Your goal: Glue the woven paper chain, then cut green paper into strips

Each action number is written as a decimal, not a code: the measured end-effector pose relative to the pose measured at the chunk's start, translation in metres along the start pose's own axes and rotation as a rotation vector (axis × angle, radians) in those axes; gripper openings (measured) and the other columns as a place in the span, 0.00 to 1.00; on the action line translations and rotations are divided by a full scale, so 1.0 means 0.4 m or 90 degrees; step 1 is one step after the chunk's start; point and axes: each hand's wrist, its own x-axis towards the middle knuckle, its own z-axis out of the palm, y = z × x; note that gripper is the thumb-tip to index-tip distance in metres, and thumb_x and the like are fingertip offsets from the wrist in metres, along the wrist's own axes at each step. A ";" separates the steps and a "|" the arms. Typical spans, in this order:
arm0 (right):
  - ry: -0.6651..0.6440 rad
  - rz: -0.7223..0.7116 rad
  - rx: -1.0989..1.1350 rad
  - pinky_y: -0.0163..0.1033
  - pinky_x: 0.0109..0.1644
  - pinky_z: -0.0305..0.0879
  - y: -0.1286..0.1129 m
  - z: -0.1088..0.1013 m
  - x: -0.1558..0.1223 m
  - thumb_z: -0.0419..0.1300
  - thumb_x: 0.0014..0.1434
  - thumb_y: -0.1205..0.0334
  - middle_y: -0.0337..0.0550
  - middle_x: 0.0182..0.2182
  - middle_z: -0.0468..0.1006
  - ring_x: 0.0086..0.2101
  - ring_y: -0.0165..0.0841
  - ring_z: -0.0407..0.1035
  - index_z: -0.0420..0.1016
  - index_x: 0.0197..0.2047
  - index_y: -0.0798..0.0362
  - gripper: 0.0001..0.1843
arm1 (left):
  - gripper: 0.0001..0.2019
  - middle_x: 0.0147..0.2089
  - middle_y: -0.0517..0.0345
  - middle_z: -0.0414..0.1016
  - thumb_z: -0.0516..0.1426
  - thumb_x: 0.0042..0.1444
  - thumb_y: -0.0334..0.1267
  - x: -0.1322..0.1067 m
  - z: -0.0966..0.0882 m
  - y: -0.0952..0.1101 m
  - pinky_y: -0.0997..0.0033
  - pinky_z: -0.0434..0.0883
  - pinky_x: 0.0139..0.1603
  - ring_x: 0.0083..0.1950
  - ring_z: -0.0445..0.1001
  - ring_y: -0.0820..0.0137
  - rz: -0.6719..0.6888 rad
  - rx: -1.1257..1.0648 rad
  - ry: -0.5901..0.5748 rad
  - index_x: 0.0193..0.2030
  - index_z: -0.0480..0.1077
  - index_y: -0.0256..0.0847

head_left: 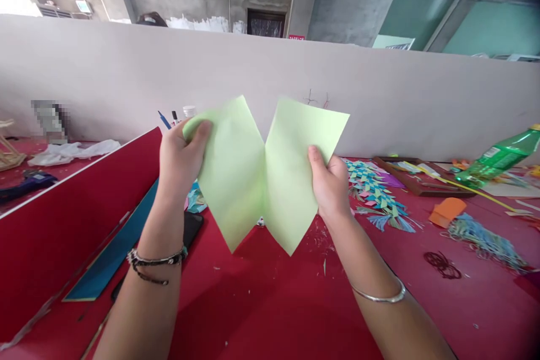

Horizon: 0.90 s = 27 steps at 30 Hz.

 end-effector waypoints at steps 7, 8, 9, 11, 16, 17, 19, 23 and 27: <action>-0.009 -0.005 -0.051 0.39 0.44 0.65 0.001 -0.010 0.008 0.54 0.53 0.48 0.46 0.41 0.76 0.42 0.36 0.69 0.72 0.40 0.54 0.20 | 0.13 0.26 0.63 0.70 0.56 0.48 0.48 0.009 -0.014 -0.009 0.75 0.64 0.23 0.26 0.69 0.73 -0.081 -0.114 -0.083 0.37 0.69 0.43; -0.005 0.002 -0.043 0.39 0.44 0.65 0.002 -0.009 0.008 0.54 0.53 0.48 0.46 0.42 0.76 0.42 0.36 0.70 0.72 0.40 0.55 0.20 | 0.16 0.29 0.61 0.72 0.56 0.47 0.49 0.007 -0.012 -0.012 0.74 0.66 0.25 0.29 0.71 0.70 -0.114 -0.180 -0.138 0.40 0.69 0.43; 0.005 0.013 -0.030 0.39 0.44 0.65 0.003 -0.007 0.008 0.54 0.52 0.48 0.46 0.42 0.76 0.42 0.37 0.70 0.72 0.40 0.55 0.20 | 0.19 0.31 0.58 0.73 0.57 0.44 0.50 0.004 -0.011 -0.016 0.72 0.68 0.27 0.31 0.72 0.68 -0.143 -0.231 -0.199 0.41 0.69 0.42; 0.033 0.050 0.012 0.39 0.43 0.66 0.004 -0.005 0.010 0.54 0.52 0.48 0.46 0.42 0.76 0.42 0.37 0.70 0.72 0.40 0.54 0.20 | 0.21 0.33 0.54 0.74 0.60 0.38 0.50 -0.003 -0.011 -0.023 0.70 0.71 0.30 0.35 0.73 0.63 -0.181 -0.270 -0.311 0.37 0.70 0.39; 0.067 0.177 0.061 0.39 0.38 0.69 0.007 -0.012 0.024 0.54 0.50 0.48 0.46 0.43 0.75 0.41 0.38 0.71 0.71 0.41 0.53 0.20 | 0.16 0.39 0.54 0.75 0.64 0.37 0.41 -0.017 0.010 -0.023 0.70 0.71 0.38 0.40 0.73 0.64 -0.191 -0.169 -0.405 0.36 0.72 0.40; 0.054 0.199 0.055 0.39 0.36 0.69 0.007 -0.015 0.027 0.54 0.50 0.47 0.46 0.42 0.76 0.39 0.38 0.71 0.71 0.41 0.53 0.21 | 0.15 0.38 0.54 0.76 0.63 0.39 0.41 -0.017 0.021 -0.020 0.71 0.71 0.38 0.40 0.73 0.66 -0.186 -0.176 -0.385 0.36 0.72 0.40; 0.010 0.233 0.050 0.39 0.33 0.69 0.005 -0.022 0.032 0.53 0.49 0.45 0.48 0.39 0.77 0.36 0.39 0.72 0.70 0.42 0.54 0.24 | 0.12 0.34 0.54 0.75 0.60 0.44 0.44 -0.016 0.044 -0.013 0.71 0.71 0.35 0.37 0.74 0.68 -0.164 -0.228 -0.312 0.34 0.72 0.39; -0.123 0.205 0.105 0.40 0.39 0.68 -0.008 -0.027 0.025 0.51 0.51 0.46 0.46 0.40 0.76 0.39 0.38 0.71 0.68 0.47 0.54 0.26 | 0.14 0.27 0.58 0.73 0.55 0.50 0.49 -0.020 0.070 0.008 0.74 0.68 0.25 0.28 0.72 0.70 -0.119 -0.246 -0.131 0.34 0.70 0.39; -0.327 0.173 0.161 0.42 0.50 0.64 -0.022 -0.022 0.004 0.58 0.47 0.53 0.42 0.45 0.74 0.47 0.36 0.67 0.67 0.49 0.49 0.24 | 0.13 0.28 0.60 0.71 0.52 0.54 0.46 -0.039 0.059 0.048 0.75 0.65 0.25 0.29 0.71 0.71 0.016 -0.048 0.018 0.32 0.70 0.39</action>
